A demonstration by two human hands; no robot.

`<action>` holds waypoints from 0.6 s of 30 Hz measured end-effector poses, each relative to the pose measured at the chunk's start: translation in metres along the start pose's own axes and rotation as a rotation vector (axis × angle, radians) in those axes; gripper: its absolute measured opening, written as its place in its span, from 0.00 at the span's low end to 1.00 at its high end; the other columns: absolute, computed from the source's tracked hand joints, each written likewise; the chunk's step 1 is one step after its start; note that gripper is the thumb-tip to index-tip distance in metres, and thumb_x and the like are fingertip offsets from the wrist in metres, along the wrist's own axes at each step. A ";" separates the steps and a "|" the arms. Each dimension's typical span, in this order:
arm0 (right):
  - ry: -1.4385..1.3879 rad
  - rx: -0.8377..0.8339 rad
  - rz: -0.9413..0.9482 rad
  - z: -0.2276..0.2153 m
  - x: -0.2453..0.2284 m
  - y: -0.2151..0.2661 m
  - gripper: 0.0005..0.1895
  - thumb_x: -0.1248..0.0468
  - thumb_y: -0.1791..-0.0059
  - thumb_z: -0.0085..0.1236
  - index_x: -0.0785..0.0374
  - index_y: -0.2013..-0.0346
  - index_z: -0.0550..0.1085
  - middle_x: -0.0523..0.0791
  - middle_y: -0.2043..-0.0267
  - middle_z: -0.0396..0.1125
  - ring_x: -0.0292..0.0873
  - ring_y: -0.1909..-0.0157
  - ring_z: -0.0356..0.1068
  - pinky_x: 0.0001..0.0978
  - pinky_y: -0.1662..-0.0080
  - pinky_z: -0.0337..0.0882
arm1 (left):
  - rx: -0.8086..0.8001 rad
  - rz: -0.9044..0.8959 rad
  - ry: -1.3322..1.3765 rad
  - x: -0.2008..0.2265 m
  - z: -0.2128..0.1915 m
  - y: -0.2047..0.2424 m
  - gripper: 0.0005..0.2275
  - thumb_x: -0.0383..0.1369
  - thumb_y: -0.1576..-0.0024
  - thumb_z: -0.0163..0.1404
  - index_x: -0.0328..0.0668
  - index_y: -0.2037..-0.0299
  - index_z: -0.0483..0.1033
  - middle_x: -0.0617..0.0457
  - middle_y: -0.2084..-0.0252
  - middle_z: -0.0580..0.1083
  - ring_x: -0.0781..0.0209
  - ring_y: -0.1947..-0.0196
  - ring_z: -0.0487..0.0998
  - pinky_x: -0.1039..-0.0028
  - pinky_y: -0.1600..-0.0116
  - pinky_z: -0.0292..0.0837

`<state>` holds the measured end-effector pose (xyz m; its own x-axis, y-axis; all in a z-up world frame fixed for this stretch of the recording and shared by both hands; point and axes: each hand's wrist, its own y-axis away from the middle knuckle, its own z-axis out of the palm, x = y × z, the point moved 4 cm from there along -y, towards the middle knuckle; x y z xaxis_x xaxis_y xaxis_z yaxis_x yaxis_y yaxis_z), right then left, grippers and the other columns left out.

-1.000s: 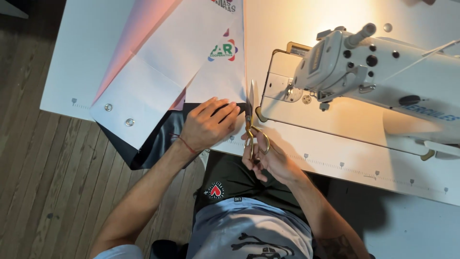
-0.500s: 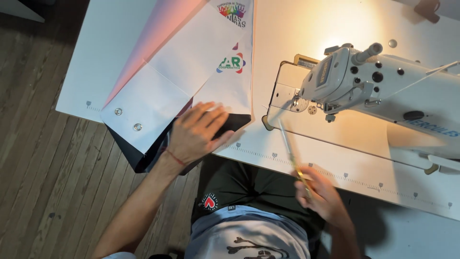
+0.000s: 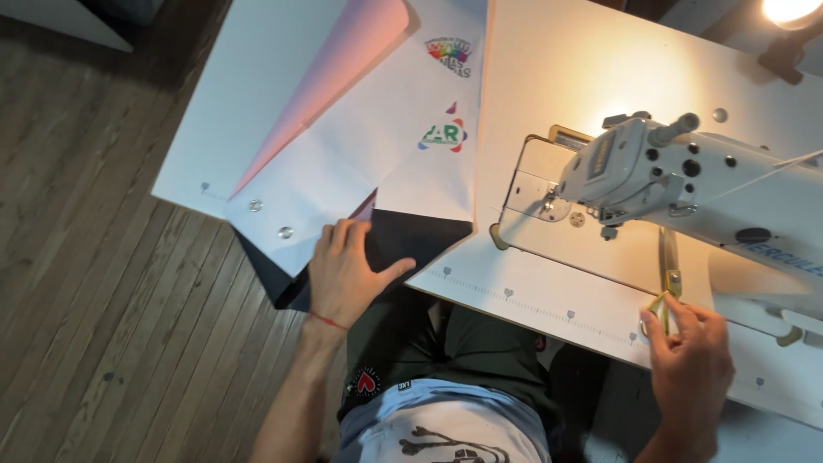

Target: Sewing parts of a printed synthetic leather bag using an industrial sewing machine.

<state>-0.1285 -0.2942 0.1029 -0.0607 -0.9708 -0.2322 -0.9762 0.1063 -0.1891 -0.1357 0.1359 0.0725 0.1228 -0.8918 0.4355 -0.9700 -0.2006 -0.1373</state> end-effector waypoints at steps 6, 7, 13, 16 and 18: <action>-0.729 -0.408 0.008 0.047 -0.097 0.004 0.19 0.70 0.52 0.64 0.63 0.46 0.78 0.46 0.50 0.75 0.38 0.53 0.75 0.34 0.58 0.74 | 0.181 0.098 0.683 -0.015 0.009 0.025 0.21 0.35 0.34 0.52 0.24 0.37 0.69 0.37 0.30 0.65 0.45 0.32 0.68 0.65 0.33 0.66; -0.734 -0.411 0.000 0.055 -0.119 0.004 0.19 0.70 0.52 0.64 0.63 0.46 0.78 0.46 0.50 0.75 0.38 0.53 0.75 0.34 0.58 0.74 | 0.189 0.096 0.677 -0.026 0.017 0.035 0.21 0.35 0.34 0.52 0.24 0.37 0.69 0.37 0.30 0.65 0.45 0.32 0.68 0.65 0.33 0.66; -1.074 -0.320 -0.842 0.021 -0.279 0.040 0.41 0.64 0.49 0.59 0.63 0.23 0.52 0.58 0.19 0.41 0.59 0.18 0.45 0.47 0.24 0.51 | 0.285 -0.231 1.771 -0.040 -0.037 0.090 0.21 0.40 0.27 0.40 0.33 0.29 0.59 0.42 0.34 0.67 0.53 0.35 0.69 0.65 0.31 0.64; -1.093 -0.288 -1.037 0.000 -0.338 0.075 0.43 0.55 0.49 0.64 0.63 0.25 0.54 0.60 0.21 0.43 0.65 0.19 0.43 0.53 0.23 0.48 | 0.405 -0.579 1.987 -0.061 -0.051 0.122 0.28 0.49 0.32 0.30 0.35 0.31 0.64 0.43 0.32 0.68 0.51 0.35 0.70 0.62 0.32 0.65; -0.989 -0.142 -1.151 -0.010 -0.364 0.107 0.40 0.50 0.48 0.64 0.61 0.27 0.59 0.56 0.21 0.46 0.63 0.18 0.45 0.61 0.22 0.48 | 0.351 -0.077 2.476 -0.064 -0.069 0.137 0.31 0.55 0.30 0.28 0.37 0.31 0.62 0.42 0.33 0.68 0.47 0.34 0.70 0.57 0.28 0.62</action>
<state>-0.2131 0.0688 0.1770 0.8256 0.0262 -0.5637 -0.4091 -0.6602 -0.6299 -0.2904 0.1931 0.0873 -0.4447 0.8800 0.1671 -0.8949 -0.4445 -0.0408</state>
